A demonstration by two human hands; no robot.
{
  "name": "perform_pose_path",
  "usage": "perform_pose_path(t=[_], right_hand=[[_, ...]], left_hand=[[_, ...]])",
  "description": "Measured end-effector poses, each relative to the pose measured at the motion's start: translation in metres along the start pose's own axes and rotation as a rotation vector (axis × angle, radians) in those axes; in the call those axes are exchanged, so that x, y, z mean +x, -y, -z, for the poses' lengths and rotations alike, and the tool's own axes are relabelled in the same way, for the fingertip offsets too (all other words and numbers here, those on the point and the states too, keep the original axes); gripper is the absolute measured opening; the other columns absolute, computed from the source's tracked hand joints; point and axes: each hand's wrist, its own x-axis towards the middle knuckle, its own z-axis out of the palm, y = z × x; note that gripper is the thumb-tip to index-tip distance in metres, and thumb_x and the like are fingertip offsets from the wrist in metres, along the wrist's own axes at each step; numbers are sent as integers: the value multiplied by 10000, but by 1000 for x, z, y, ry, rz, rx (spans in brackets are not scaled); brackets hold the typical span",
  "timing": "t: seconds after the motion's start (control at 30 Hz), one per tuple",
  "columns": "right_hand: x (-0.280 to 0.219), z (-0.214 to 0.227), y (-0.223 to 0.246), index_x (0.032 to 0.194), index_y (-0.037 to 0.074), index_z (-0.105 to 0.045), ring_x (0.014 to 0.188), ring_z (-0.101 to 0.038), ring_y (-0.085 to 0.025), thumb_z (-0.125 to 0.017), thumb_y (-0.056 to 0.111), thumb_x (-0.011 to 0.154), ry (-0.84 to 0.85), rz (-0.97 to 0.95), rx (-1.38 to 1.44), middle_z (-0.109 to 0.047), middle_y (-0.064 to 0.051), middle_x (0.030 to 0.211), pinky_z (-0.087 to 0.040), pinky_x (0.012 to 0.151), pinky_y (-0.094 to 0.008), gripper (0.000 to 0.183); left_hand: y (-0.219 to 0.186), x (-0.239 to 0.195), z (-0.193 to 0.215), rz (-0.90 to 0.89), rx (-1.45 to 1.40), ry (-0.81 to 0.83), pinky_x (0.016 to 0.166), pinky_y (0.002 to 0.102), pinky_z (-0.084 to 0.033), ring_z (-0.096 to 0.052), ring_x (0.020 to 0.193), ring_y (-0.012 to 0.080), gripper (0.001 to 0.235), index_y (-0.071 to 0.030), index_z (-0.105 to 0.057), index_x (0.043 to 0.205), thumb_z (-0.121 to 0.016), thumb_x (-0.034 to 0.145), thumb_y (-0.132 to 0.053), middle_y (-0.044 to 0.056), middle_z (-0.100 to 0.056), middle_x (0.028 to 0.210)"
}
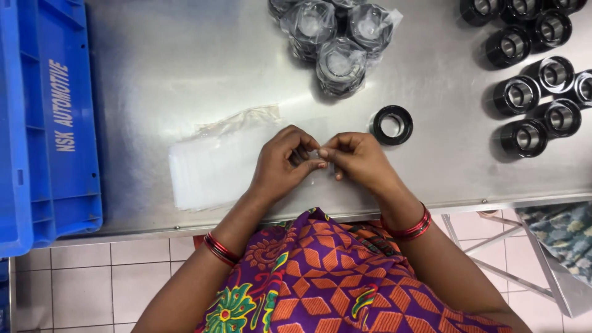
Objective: Packing circular metal bearings or components into individual plastic bags at a workstation.
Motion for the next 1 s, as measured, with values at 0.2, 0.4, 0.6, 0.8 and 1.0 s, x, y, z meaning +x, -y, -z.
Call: perform_pose_path(t=[0.2,0.4,0.6,0.8,1.0], right_hand=[[1,0,10,818,25,-736,481,-575,-51,-793,218,887,-81,-73,13,-704,-28,679,-395,426,-193,213],[-6,0,7,796,47,-687,442,-583,-62,-737,262,932,-123,-111,7,-699,-38,656,-378,383,-202,260],[-23,10,9,788,20,-686,474,-583,-73,-708,274,946,-135,-125,-148,-677,-28,631,-446,411,-223,300],[-47,40,28,913,58,-736,610,-611,-123,-784,283,894,-309,22,-588,-689,-55,722,-496,570,-298,231],[-48,61,45,1418,43,-598,1184,-504,-374,-941,336,614,-474,451,-1125,-568,-212,1331,-425,997,-476,922]], left_hand=[[7,1,-1,30,-32,24,630,242,-523,-664,738,90,222,-40,-739,954,-874,809,-138,25,-685,919],[33,1,0,90,-81,2,680,228,-516,-644,795,80,111,-41,-733,929,-802,874,-109,10,-693,939],[25,0,9,175,-404,-4,760,222,-508,-605,853,84,91,-69,-735,976,-787,930,-128,9,-675,948],[-12,8,-3,-53,214,152,721,320,-522,-641,835,177,225,-130,-779,926,-859,738,-225,13,-673,927],[-8,6,-15,-41,530,217,759,397,-529,-623,923,251,117,-161,-771,822,-827,799,-261,-2,-657,918]])
